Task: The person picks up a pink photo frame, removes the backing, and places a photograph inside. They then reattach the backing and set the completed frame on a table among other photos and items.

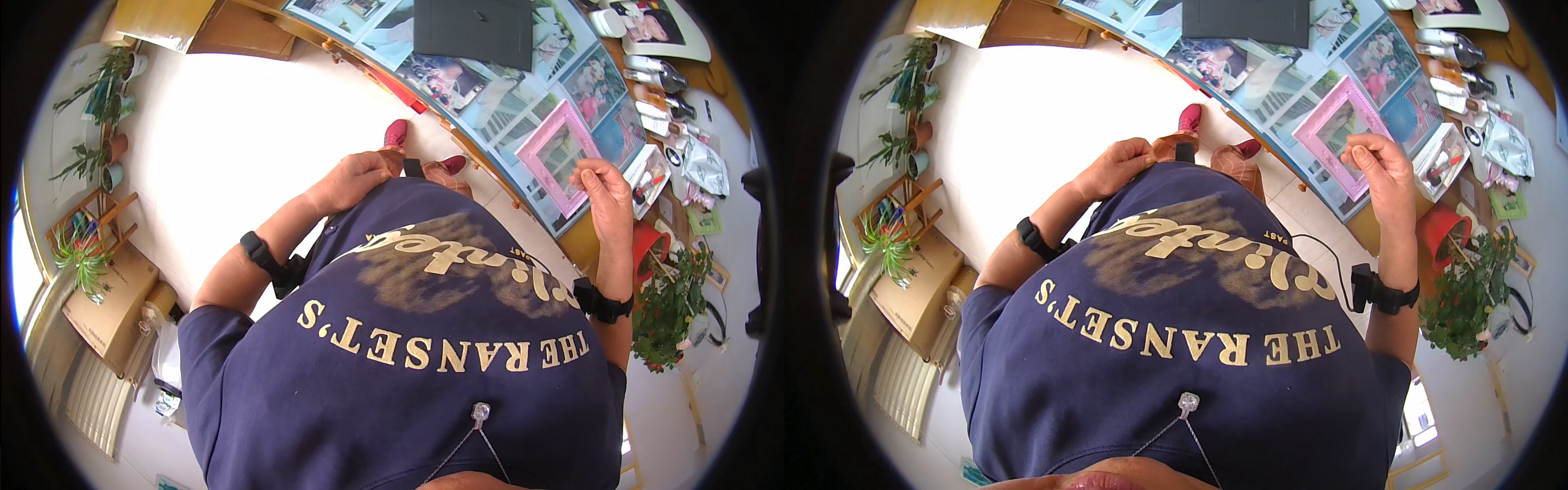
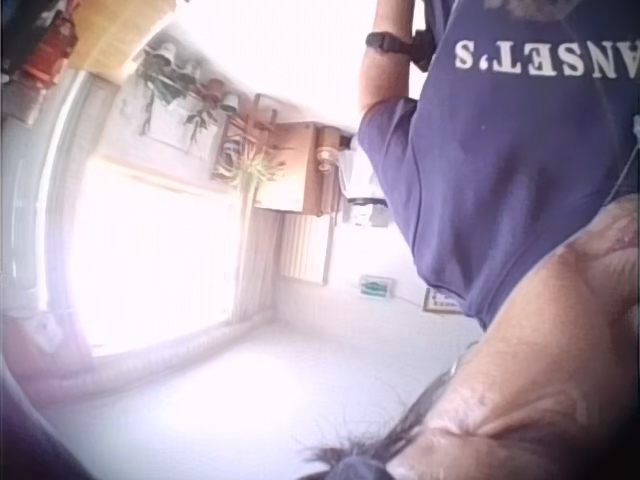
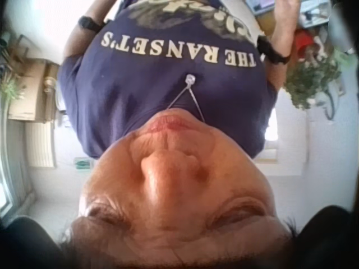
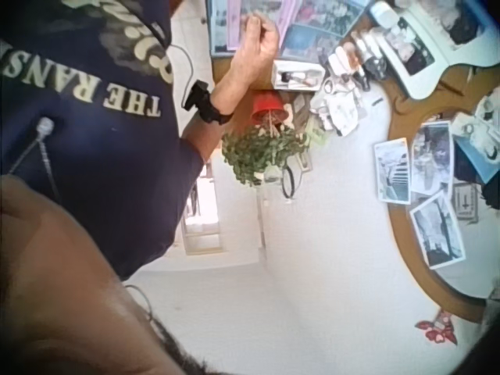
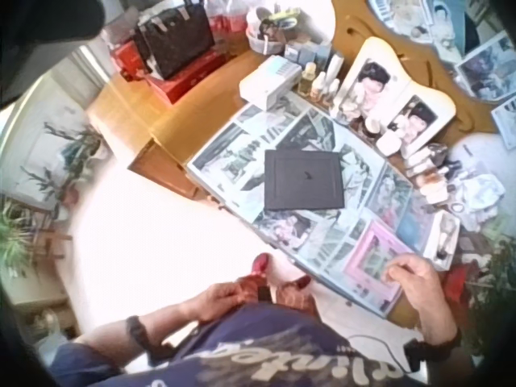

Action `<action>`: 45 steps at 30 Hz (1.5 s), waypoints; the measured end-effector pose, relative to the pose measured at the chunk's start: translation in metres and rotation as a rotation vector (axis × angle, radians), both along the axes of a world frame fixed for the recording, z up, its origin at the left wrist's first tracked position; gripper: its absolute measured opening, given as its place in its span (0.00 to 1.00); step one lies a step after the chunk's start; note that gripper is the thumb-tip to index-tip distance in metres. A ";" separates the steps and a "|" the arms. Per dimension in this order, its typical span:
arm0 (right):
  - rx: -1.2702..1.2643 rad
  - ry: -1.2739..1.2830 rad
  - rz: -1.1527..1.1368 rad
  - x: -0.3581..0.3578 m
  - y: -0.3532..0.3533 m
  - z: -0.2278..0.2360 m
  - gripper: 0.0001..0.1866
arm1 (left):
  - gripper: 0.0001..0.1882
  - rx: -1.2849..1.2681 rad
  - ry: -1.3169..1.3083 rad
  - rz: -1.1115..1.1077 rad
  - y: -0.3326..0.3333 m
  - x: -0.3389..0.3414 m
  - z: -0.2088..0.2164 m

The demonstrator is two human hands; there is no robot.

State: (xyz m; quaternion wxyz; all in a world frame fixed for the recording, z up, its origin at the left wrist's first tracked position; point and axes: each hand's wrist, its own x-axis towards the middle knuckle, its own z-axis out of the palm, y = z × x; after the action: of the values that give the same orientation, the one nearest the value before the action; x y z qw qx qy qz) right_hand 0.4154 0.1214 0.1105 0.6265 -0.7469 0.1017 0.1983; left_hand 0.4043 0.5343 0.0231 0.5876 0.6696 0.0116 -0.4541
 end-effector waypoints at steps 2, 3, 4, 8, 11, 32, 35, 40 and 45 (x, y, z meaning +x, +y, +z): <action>0.005 0.001 0.026 0.006 0.006 -0.003 0.10 | 0.10 -0.030 0.002 -0.064 0.005 0.002 0.001; 0.009 0.005 0.038 0.009 0.009 -0.004 0.10 | 0.11 -0.046 0.003 -0.096 0.007 0.003 0.004; 0.011 0.007 0.049 0.012 0.012 -0.004 0.10 | 0.11 -0.033 0.001 -0.037 0.007 0.005 0.009; 0.004 0.020 0.111 0.023 0.022 -0.003 0.10 | 0.17 -0.281 0.011 0.122 0.018 0.006 0.055; 0.006 0.016 0.134 0.027 0.029 0.001 0.10 | 0.14 -0.448 -0.221 -0.120 0.021 -0.006 0.091; 0.010 0.014 0.198 0.038 0.040 -0.004 0.10 | 0.18 -0.496 -0.139 0.150 0.026 -0.049 0.121; 0.012 0.005 0.201 0.034 0.038 -0.005 0.10 | 0.22 -0.610 -0.034 0.058 0.023 -0.048 0.108; -0.015 0.031 0.181 0.025 0.034 -0.009 0.09 | 0.33 -0.700 0.190 -0.071 0.032 -0.054 0.104; -0.005 0.026 0.192 0.024 0.033 -0.013 0.09 | 0.34 -0.698 0.156 -0.084 0.032 -0.056 0.106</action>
State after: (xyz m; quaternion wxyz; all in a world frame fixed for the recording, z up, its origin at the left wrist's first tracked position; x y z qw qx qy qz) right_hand 0.4391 0.1546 0.0976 0.6014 -0.7520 0.0382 0.2671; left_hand 0.3485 0.5665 0.1289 0.7591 0.3916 -0.1270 -0.5043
